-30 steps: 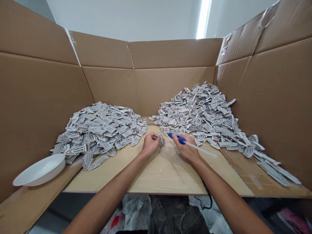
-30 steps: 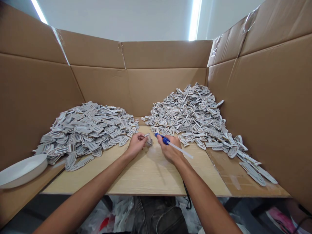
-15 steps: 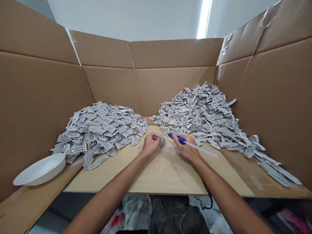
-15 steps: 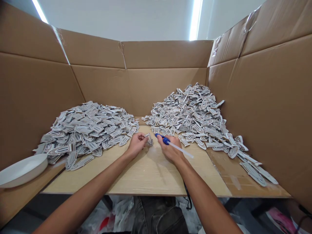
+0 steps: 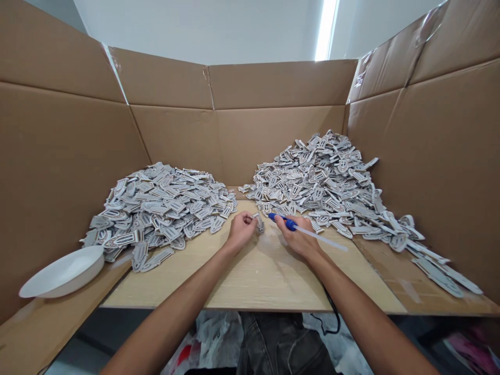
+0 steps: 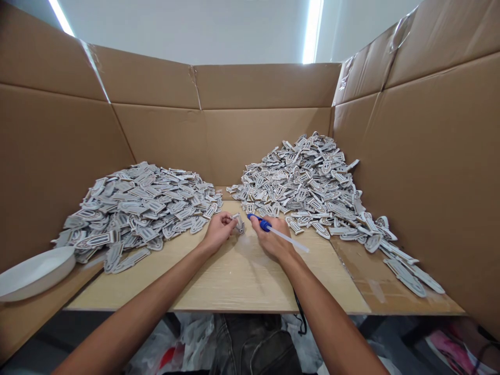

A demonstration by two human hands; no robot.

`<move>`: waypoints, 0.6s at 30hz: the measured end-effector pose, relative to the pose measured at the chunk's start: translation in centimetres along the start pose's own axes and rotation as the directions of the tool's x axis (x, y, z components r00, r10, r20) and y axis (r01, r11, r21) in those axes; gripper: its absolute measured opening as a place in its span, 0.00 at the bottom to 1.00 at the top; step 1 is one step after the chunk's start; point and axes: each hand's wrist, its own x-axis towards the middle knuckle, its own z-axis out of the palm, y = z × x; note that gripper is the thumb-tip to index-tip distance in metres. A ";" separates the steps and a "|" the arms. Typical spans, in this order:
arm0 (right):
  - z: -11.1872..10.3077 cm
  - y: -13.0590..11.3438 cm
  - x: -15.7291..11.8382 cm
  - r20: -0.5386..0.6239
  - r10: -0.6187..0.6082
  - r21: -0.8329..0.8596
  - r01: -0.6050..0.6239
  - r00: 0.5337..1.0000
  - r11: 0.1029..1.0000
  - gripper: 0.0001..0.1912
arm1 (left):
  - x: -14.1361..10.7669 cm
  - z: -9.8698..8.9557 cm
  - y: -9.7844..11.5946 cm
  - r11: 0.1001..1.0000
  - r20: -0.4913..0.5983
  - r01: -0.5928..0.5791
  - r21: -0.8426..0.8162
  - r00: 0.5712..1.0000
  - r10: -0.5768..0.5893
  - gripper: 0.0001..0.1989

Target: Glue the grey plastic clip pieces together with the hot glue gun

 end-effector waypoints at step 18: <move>0.0 0.0 0.0 0.023 -0.011 -0.005 0.012 1.000 1.000 0.30 | 0.0 -0.1 -0.1 1.000 0.031 -0.022 0.019 0.999 0.021 0.07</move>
